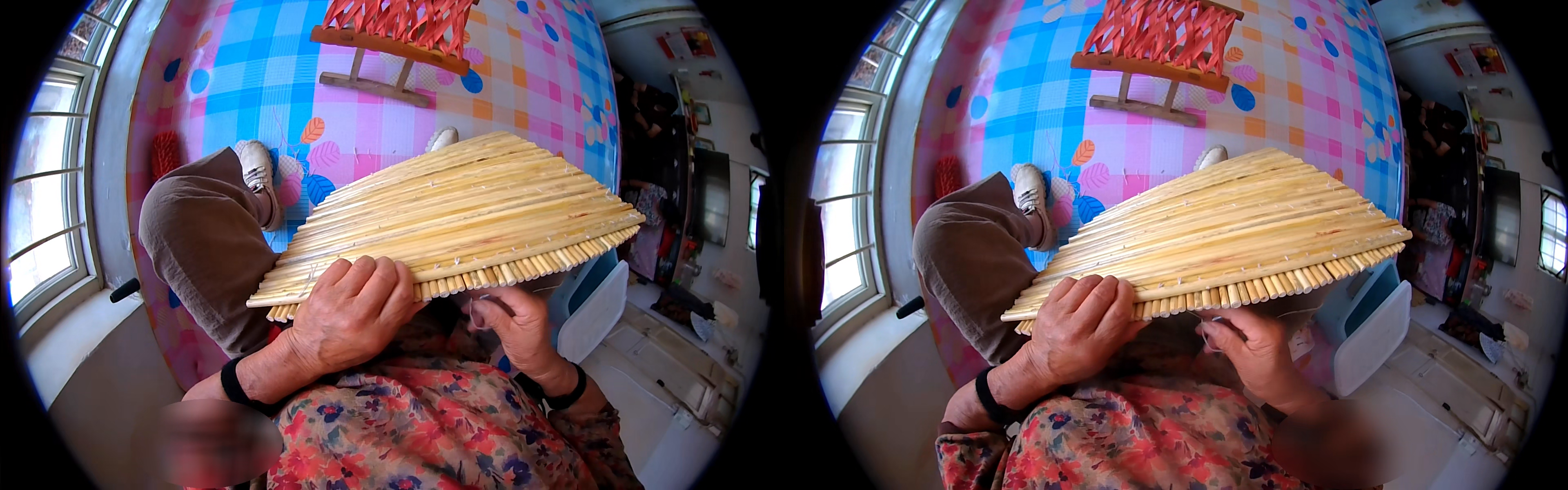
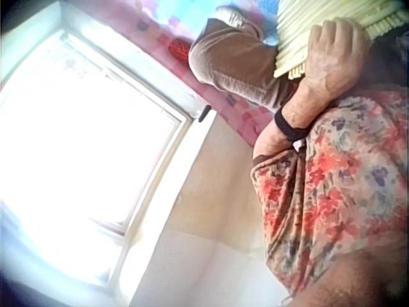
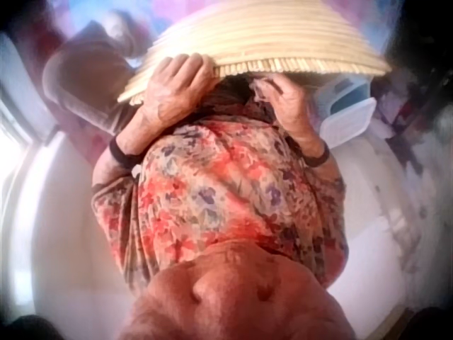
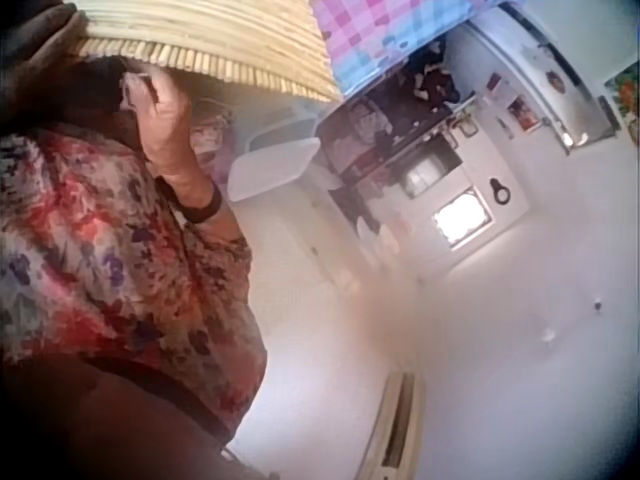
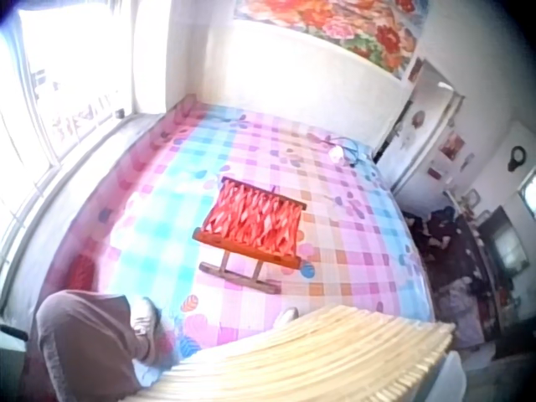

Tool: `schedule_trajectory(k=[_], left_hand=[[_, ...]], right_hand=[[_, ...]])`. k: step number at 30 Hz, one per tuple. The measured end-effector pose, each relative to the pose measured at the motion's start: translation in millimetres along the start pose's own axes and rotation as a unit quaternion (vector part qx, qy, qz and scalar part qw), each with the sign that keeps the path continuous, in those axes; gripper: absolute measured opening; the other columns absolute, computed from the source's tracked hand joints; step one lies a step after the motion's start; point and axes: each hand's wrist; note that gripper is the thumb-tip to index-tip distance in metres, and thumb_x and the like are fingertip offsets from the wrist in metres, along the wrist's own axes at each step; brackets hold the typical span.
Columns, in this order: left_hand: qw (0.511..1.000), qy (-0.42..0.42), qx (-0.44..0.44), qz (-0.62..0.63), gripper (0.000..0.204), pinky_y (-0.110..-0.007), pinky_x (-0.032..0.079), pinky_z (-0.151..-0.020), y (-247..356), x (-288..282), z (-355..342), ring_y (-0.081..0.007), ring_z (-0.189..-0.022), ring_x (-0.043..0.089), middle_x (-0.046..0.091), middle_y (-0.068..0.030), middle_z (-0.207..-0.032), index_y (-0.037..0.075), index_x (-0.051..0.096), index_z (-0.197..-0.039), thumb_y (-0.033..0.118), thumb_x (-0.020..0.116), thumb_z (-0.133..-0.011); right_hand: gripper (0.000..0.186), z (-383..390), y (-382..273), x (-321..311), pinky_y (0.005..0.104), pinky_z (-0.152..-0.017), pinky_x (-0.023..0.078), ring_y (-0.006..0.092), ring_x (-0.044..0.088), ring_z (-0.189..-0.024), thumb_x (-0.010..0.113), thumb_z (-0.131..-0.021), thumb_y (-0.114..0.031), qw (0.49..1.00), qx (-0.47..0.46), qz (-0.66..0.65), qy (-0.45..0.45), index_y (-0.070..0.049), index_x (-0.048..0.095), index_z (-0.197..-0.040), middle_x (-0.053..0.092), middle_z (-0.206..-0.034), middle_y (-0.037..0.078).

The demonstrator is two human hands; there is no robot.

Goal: The person sews together a bamboo blind by hand using a long white thread and a large needle, passing the needle through the slats and securing the edge, then cutting the thread with scissors.

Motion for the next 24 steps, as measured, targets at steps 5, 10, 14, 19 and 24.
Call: schedule_trajectory(k=[5, 10, 14, 19, 24], left_hand=[[1.0, -0.005, 0.003, 0.001, 0.041, -0.034, 0.045, -0.06, 1, -1, 0, -0.0229, -0.074, 0.058, 0.057, -0.0105, -0.085, -0.003, 0.056, -0.102, 0.021, 0.071, -0.073], [1.0, -0.01, 0.014, 0.001, 0.039, -0.034, 0.046, -0.061, 0, -4, 0, -0.0241, -0.078, 0.06, 0.059, -0.0132, -0.088, -0.005, 0.057, -0.102, 0.02, 0.07, -0.074], [0.997, -0.035, 0.06, -0.016, 0.036, -0.033, 0.049, -0.063, -1, -12, -2, -0.0259, -0.083, 0.061, 0.061, -0.0165, -0.093, -0.007, 0.059, -0.1, 0.017, 0.069, -0.075], [0.994, -0.025, 0.103, -0.022, 0.033, -0.03, 0.047, -0.066, 2, 3, 9, -0.0238, -0.082, 0.059, 0.059, -0.0154, -0.091, -0.007, 0.061, -0.097, 0.012, 0.058, -0.07], [0.992, -0.029, 0.121, 0.02, 0.031, -0.03, 0.048, -0.068, -8, 13, 15, -0.0242, -0.084, 0.059, 0.059, -0.0151, -0.092, -0.006, 0.062, -0.096, 0.011, 0.058, -0.071]], right_hand=[[0.02, -8, -8, 1, 0.0175, -0.051, 0.042, 0.0046, 0.052, -0.059, 0.057, -0.092, -0.009, 0.996, 0.017, 0.071, -0.06, 0.001, 0.063, -0.108, 0.062, -0.077, 0.003], [0.022, -14, -12, 0, 0.021, -0.057, 0.045, 0.0067, 0.053, -0.063, 0.056, -0.093, -0.009, 0.991, 0.092, 0.044, -0.091, -0.001, 0.06, -0.113, 0.06, -0.082, 0.004], [0.028, -9, 12, -8, 0.0243, -0.064, 0.049, 0.0112, 0.058, -0.074, 0.057, -0.094, -0.015, 0.983, 0.074, -0.091, -0.144, -0.002, 0.054, -0.119, 0.061, -0.091, 0.007], [0.035, -9, 37, -1, 0.0304, -0.072, 0.054, 0.0208, 0.063, -0.088, 0.061, -0.09, -0.018, 0.938, 0.119, -0.302, -0.119, 0.0, 0.052, -0.118, 0.064, -0.102, 0.011], [0.033, -12, 49, -8, 0.0291, -0.069, 0.053, 0.0176, 0.062, -0.086, 0.063, -0.089, -0.024, 0.988, 0.065, -0.058, -0.127, -0.002, 0.056, -0.112, 0.063, -0.101, 0.009]])
Point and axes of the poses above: each hand's wrist, its own z-axis away from the middle knuckle, its own x-axis out of the palm, y = z × x
